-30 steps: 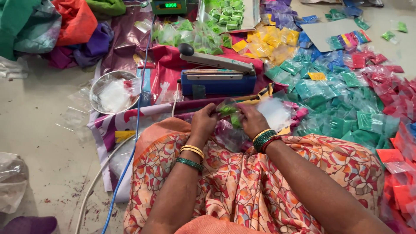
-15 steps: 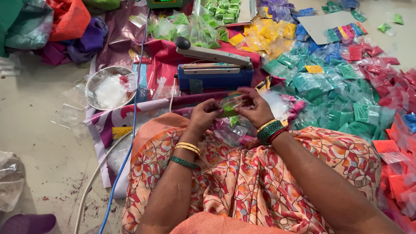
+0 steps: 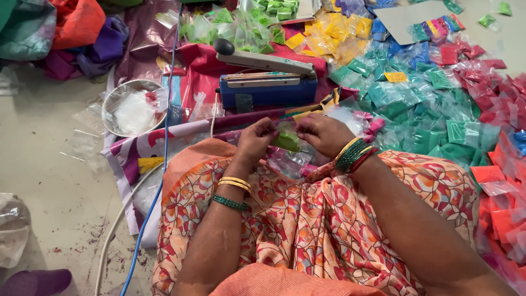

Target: The person packages colorful powders into small plastic bags and seals them with a heat sealer.

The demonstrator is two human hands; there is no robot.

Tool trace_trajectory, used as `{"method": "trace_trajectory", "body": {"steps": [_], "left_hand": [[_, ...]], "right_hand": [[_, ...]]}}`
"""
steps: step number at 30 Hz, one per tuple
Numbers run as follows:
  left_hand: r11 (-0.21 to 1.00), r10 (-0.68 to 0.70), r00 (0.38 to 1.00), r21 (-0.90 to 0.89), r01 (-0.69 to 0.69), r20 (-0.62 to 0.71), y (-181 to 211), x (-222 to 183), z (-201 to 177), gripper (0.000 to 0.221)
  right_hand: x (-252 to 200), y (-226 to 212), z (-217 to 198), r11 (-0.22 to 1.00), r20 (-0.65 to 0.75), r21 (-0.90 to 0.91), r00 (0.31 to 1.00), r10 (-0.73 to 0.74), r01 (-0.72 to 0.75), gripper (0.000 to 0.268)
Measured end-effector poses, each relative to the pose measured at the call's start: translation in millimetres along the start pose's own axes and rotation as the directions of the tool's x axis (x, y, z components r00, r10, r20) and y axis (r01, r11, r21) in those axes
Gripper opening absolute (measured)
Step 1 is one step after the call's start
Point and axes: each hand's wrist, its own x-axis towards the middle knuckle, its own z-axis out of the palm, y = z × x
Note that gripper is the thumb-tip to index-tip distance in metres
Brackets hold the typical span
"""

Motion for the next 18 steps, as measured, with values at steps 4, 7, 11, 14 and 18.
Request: {"method": "trace_trajectory", "body": {"steps": [4, 7, 11, 14, 18], "left_hand": [[0.995, 0.085, 0.996, 0.058, -0.084, 0.000, -8.9, 5.9, -3.4, 0.006], [0.991, 0.114, 0.993, 0.068, -0.116, 0.029, -0.8, 6.8, -7.0, 0.006], [0.997, 0.045, 0.990, -0.074, -0.036, 0.133, 21.6, -0.1, -7.6, 0.006], [0.995, 0.062, 0.986, -0.089, -0.049, 0.155, 2.7, 6.6, -7.9, 0.009], [0.992, 0.057, 0.990, -0.117, -0.042, 0.131, -2.6, 8.7, -2.6, 0.007]], "right_hand": [[4.7, -3.4, -13.2, 0.999, 0.181, 0.040, 0.983, 0.022, -0.030, 0.026], [3.6, -0.2, -10.9, 0.977, 0.240, 0.169, 0.967, 0.090, -0.133, 0.026], [5.8, -1.6, -10.0, 0.926, 0.238, 0.329, 0.965, 0.108, -0.185, 0.019], [6.1, 1.4, -2.0, 0.906, 0.220, 0.388, 0.972, 0.086, -0.169, 0.018], [7.8, -9.3, -6.3, 0.920, 0.223, 0.348, 0.969, 0.106, -0.181, 0.021]]}}
